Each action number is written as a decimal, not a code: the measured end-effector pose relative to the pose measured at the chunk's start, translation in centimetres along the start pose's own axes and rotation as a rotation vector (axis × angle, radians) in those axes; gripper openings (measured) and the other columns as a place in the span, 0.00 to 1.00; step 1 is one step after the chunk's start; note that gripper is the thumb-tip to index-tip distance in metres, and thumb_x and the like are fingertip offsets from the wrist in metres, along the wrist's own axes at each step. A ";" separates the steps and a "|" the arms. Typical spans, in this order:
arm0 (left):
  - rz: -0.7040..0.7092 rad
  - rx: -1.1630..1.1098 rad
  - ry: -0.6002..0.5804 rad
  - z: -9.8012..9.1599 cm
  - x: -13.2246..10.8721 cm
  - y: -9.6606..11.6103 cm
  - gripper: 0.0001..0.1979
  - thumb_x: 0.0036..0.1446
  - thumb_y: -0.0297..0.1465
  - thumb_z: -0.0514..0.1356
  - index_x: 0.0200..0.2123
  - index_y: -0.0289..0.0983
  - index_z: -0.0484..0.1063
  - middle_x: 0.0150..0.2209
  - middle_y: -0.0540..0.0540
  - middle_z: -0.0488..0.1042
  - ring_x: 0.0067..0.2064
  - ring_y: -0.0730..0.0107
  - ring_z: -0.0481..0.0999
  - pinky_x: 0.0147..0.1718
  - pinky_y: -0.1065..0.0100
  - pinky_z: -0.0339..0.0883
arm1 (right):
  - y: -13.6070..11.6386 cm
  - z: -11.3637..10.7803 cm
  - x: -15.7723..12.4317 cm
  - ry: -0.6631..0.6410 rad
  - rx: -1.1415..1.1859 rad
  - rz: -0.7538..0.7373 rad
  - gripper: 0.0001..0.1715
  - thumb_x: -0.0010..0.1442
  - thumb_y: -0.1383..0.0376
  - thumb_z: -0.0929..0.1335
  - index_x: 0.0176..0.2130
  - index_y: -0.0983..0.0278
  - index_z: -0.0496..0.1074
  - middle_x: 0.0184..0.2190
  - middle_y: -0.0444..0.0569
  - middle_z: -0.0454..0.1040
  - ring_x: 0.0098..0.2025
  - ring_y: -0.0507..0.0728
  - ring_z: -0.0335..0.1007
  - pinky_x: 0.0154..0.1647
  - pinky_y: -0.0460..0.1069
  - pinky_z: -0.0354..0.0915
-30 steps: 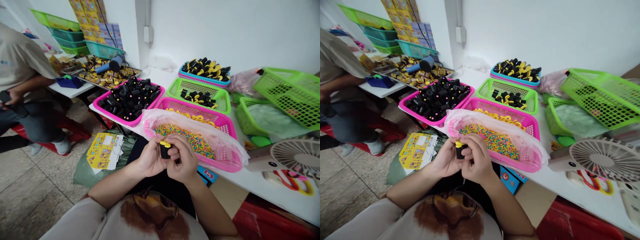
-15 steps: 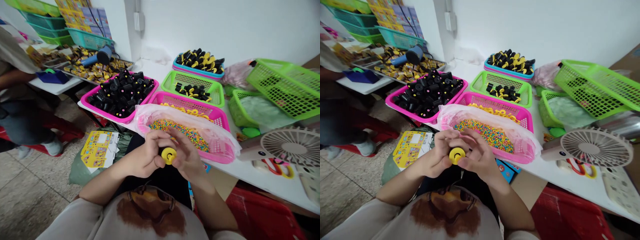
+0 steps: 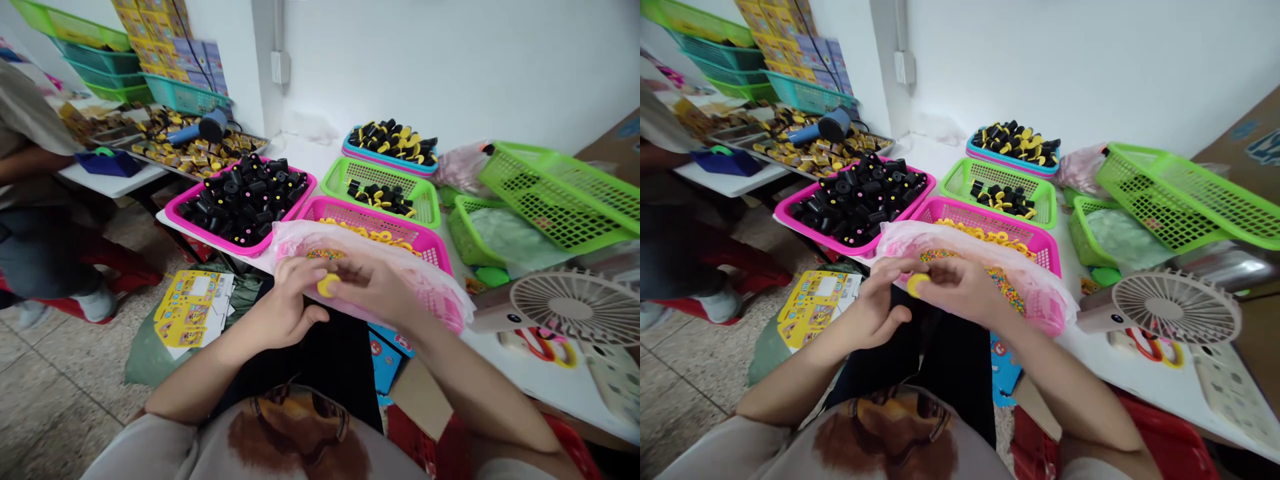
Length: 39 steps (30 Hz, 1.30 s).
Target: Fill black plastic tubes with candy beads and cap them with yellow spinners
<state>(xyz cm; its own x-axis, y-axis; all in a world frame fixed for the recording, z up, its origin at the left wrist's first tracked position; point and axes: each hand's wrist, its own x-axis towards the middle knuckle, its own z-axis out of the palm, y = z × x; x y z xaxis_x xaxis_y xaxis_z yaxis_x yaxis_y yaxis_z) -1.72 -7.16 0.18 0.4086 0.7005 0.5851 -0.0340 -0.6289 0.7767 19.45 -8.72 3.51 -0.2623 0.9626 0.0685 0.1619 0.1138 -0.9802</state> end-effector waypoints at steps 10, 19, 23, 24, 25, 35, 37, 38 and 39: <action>0.092 0.380 -0.035 -3.8 0.6 0.8 0.14 0.65 0.22 0.53 0.39 0.40 0.79 0.38 0.43 0.83 0.42 0.62 0.81 0.47 0.62 0.71 | -0.1 -16.1 7.5 0.776 -0.672 -0.009 0.56 0.55 0.48 0.79 0.73 0.66 0.62 0.68 0.72 0.67 0.50 0.69 0.83 0.45 0.56 0.76; -0.297 1.108 -0.137 -13.7 12.8 -5.1 0.34 0.56 0.35 0.64 0.66 0.39 0.66 0.71 0.32 0.60 0.71 0.34 0.61 0.67 0.40 0.59 | 0.6 -9.6 -0.5 0.416 -0.510 -0.088 0.50 0.63 0.51 0.75 0.75 0.54 0.56 0.63 0.60 0.74 0.45 0.60 0.84 0.39 0.53 0.82; -0.483 1.148 -0.317 -15.2 16.1 -8.6 0.35 0.55 0.37 0.67 0.66 0.38 0.68 0.69 0.33 0.64 0.67 0.38 0.68 0.67 0.47 0.62 | 0.6 -5.9 -4.7 0.349 -0.412 -0.197 0.39 0.67 0.53 0.73 0.72 0.49 0.62 0.63 0.56 0.74 0.46 0.58 0.83 0.43 0.54 0.83; -0.483 1.137 -0.329 -15.2 16.3 -9.2 0.32 0.56 0.38 0.66 0.64 0.37 0.70 0.67 0.34 0.67 0.65 0.42 0.71 0.66 0.50 0.63 | 0.7 -5.2 -5.7 0.345 -0.405 -0.213 0.35 0.68 0.55 0.72 0.70 0.48 0.64 0.63 0.55 0.75 0.46 0.57 0.83 0.45 0.54 0.83; -0.477 1.128 -0.324 -15.1 16.2 -9.6 0.30 0.58 0.39 0.65 0.61 0.35 0.72 0.65 0.34 0.69 0.62 0.45 0.74 0.64 0.53 0.65 | 0.9 -4.7 -6.7 0.338 -0.400 -0.219 0.32 0.69 0.56 0.72 0.69 0.47 0.66 0.60 0.53 0.77 0.46 0.57 0.84 0.45 0.53 0.83; -0.409 0.934 -0.008 -15.0 14.7 -9.2 0.22 0.69 0.37 0.54 0.59 0.31 0.72 0.58 0.34 0.77 0.57 0.54 0.76 0.62 0.60 0.64 | 3.1 -3.2 -11.5 0.300 -0.523 -0.249 0.15 0.68 0.59 0.71 0.54 0.50 0.79 0.44 0.48 0.86 0.45 0.60 0.87 0.44 0.49 0.83; -0.407 0.860 0.086 -15.0 14.8 -8.4 0.21 0.70 0.37 0.53 0.59 0.32 0.71 0.57 0.36 0.78 0.56 0.56 0.76 0.60 0.61 0.66 | 3.0 -2.9 -11.4 0.289 -0.529 -0.286 0.14 0.68 0.59 0.71 0.52 0.50 0.80 0.43 0.48 0.87 0.43 0.60 0.87 0.42 0.49 0.83; -0.414 0.818 0.127 -14.9 14.8 -8.1 0.20 0.71 0.38 0.52 0.59 0.33 0.70 0.55 0.38 0.78 0.54 0.58 0.76 0.58 0.62 0.67 | 2.9 -2.8 -11.2 0.281 -0.530 -0.308 0.13 0.68 0.59 0.71 0.51 0.49 0.80 0.42 0.47 0.87 0.42 0.60 0.87 0.42 0.48 0.83; -0.428 0.771 0.160 -14.9 14.7 -7.8 0.20 0.72 0.38 0.52 0.59 0.34 0.70 0.53 0.39 0.79 0.51 0.60 0.77 0.55 0.63 0.69 | 2.7 -2.6 -11.1 0.269 -0.532 -0.326 0.13 0.67 0.60 0.71 0.51 0.49 0.80 0.42 0.46 0.87 0.41 0.59 0.87 0.42 0.48 0.83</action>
<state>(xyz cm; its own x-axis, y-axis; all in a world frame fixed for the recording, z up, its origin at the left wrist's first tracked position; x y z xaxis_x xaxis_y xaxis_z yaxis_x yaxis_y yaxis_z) -9.02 13.03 6.22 0.1117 0.9294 0.3517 0.7382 -0.3146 0.5968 25.27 -18.42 0.57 -0.1422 0.8785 0.4560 0.5787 0.4476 -0.6817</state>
